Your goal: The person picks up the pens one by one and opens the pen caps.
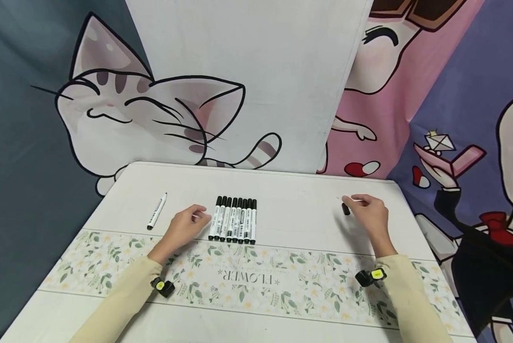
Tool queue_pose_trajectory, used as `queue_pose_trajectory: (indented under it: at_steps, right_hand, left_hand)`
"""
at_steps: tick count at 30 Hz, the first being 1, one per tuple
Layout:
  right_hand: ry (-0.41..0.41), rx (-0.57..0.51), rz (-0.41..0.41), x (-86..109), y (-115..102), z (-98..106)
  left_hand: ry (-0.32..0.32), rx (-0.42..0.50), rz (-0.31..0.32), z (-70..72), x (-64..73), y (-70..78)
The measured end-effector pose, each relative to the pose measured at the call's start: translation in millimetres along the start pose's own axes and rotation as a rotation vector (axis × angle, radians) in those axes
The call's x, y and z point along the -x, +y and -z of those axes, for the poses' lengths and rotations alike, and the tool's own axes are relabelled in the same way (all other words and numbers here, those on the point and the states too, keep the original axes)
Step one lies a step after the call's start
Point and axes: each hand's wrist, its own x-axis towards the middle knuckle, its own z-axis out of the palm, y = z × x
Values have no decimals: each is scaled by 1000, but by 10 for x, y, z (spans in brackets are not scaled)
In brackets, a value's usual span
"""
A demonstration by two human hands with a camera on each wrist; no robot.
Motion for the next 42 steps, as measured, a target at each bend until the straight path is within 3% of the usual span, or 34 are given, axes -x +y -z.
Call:
queue_pose_trajectory:
  at_steps: [6, 19, 32, 42]
  right_hand:
    - [64, -53, 169, 170, -196, -97]
    - [107, -173, 408, 484, -574, -347]
    - [-69, -174, 605, 688, -779, -735]
    - [-157, -176, 636, 736, -911, -938]
  left_hand:
    - [-49, -53, 18, -44, -9, 37]
    - [-91, -99, 11, -159, -47, 23]
    - [-93, -114, -2, -147, -49, 5]
    - [-59, -177, 18, -151, -81, 75]
